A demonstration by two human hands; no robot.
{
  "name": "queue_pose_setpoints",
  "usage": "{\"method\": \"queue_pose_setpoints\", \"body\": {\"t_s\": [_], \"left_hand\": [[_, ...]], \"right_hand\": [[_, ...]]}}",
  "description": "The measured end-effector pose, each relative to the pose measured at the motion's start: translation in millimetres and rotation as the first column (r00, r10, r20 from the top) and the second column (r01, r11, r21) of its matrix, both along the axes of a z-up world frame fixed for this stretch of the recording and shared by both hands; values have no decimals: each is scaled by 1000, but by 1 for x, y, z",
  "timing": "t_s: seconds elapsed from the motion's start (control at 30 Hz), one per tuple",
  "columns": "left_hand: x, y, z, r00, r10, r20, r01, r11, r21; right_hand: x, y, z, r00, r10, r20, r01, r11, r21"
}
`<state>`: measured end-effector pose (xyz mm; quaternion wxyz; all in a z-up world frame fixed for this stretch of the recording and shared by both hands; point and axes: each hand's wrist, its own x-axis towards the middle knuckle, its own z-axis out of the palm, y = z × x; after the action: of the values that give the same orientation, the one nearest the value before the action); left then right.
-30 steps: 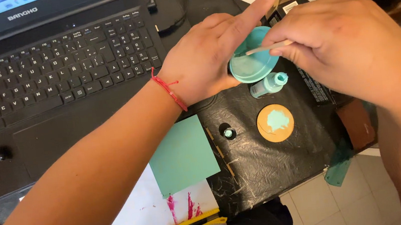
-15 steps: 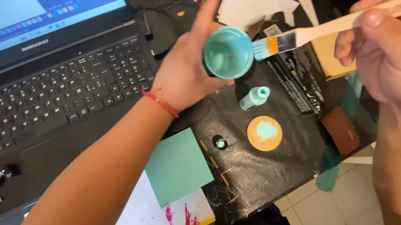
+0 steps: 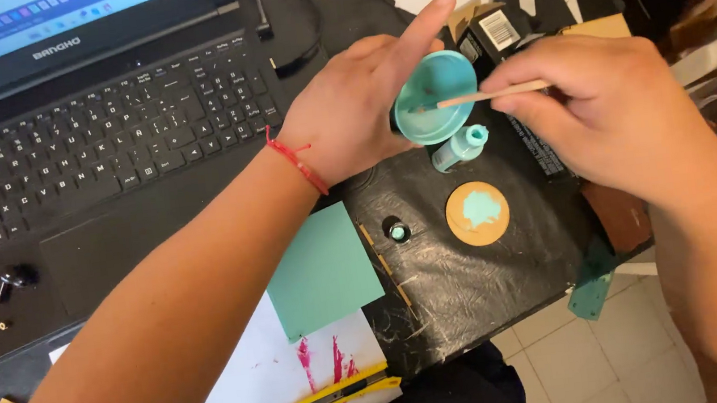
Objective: The person uses a utility knife to cut and score a rectangular wooden piece on a white surface, then snaps off the cut sections. They then pick up a paintbrush, dip it into a container of light blue paint, and apply the paint to a small, box-like wooden structure.
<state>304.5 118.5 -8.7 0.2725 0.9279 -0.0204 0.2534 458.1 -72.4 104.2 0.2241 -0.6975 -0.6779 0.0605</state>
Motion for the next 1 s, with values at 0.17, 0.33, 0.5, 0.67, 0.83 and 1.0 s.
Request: {"method": "queue_pose_setpoints", "body": {"t_s": [0.17,0.33,0.5,0.67,0.83,1.0], "left_hand": [[2,2,0,1000,-11,-5,11,1000,14],[0,3,-5,995,-38,91,35,999,41],[-2,1,-1,999,-18,45,17,1000,10],[-1,3,-3,997,-50,60,48,999,23],[0,3,-2,996,-56,74,54,998,30],[0,4,0,996,-66,67,62,997,55]], "right_hand": [[1,17,2,988,114,105,-112,993,-25],[-4,25,5,990,115,86,-104,988,-114],[-2,28,0,986,117,115,-102,987,-128],[0,31,-1,985,134,104,-119,983,-138],[2,34,-2,993,109,44,-97,971,-220],[4,32,0,994,88,60,-77,983,-165]]}}
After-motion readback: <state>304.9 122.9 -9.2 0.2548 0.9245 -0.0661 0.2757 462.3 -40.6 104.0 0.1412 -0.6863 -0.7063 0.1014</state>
